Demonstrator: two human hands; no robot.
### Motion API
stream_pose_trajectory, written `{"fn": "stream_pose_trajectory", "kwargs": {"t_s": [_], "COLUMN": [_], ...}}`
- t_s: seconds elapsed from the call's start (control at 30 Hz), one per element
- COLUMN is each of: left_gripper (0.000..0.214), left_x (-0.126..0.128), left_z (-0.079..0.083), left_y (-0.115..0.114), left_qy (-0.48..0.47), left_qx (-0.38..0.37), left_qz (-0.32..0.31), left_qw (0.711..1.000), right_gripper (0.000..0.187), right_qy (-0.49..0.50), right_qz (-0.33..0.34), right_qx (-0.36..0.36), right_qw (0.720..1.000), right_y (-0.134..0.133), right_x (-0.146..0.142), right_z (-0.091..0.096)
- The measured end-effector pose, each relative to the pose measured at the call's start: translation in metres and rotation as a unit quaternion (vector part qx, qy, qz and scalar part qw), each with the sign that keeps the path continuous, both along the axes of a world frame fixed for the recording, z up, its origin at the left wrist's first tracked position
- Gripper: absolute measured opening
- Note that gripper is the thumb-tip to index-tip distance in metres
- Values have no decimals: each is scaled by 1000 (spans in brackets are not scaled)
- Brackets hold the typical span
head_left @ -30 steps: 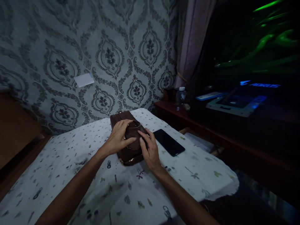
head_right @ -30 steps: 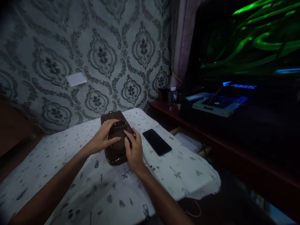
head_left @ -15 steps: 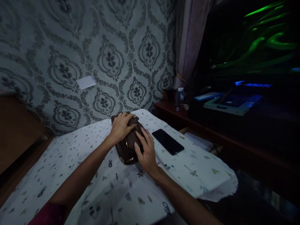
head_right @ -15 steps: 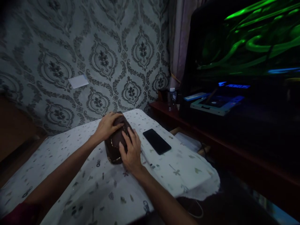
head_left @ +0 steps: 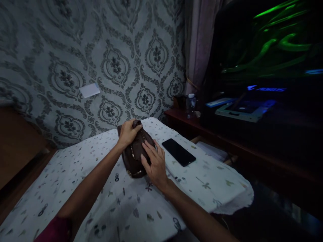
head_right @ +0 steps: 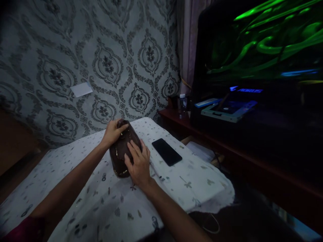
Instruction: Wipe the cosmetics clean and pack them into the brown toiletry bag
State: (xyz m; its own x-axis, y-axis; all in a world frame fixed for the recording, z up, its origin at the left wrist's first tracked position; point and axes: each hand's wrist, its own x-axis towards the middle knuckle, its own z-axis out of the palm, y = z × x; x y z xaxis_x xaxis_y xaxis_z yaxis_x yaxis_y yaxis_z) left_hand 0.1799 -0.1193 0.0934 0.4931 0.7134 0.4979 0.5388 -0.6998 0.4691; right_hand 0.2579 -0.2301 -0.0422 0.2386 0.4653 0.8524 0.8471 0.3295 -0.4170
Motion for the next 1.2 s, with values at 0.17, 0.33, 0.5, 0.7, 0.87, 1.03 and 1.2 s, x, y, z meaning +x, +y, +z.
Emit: {"fn": "stream_pose_trajectory", "kwargs": {"t_s": [0.17,0.33,0.5,0.7,0.87,1.03,1.2], "left_gripper": [21,21,25,23,15,11,11], "left_x": [-2,-15,-45,-66,-67,-67,-66], "left_z": [-3,3,12,5,1,-2,-2], "left_y": [-4,0,10,13,14,16,6], "left_qy": [-14,-11,25,23,-13,-23,-23], "left_qx": [-25,-75,-81,-127,-153,-152,-123], "left_qz": [-60,-156,-132,-148,-161,-154,-126], "left_qw": [998,985,988,981,975,976,984], "right_gripper": [39,38,36,32,30,32,35], "right_qy": [-2,-16,-46,-83,-88,-93,-97], "right_qz": [-2,-13,-11,27,25,29,18], "right_qx": [-8,-7,16,31,23,23,5], "right_qw": [1000,1000,999,996,995,995,995], "right_y": [1,-1,-4,-4,-4,-3,-3], "right_x": [0,1,1,2,1,0,-2], "right_z": [0,1,5,7,5,3,1]}}
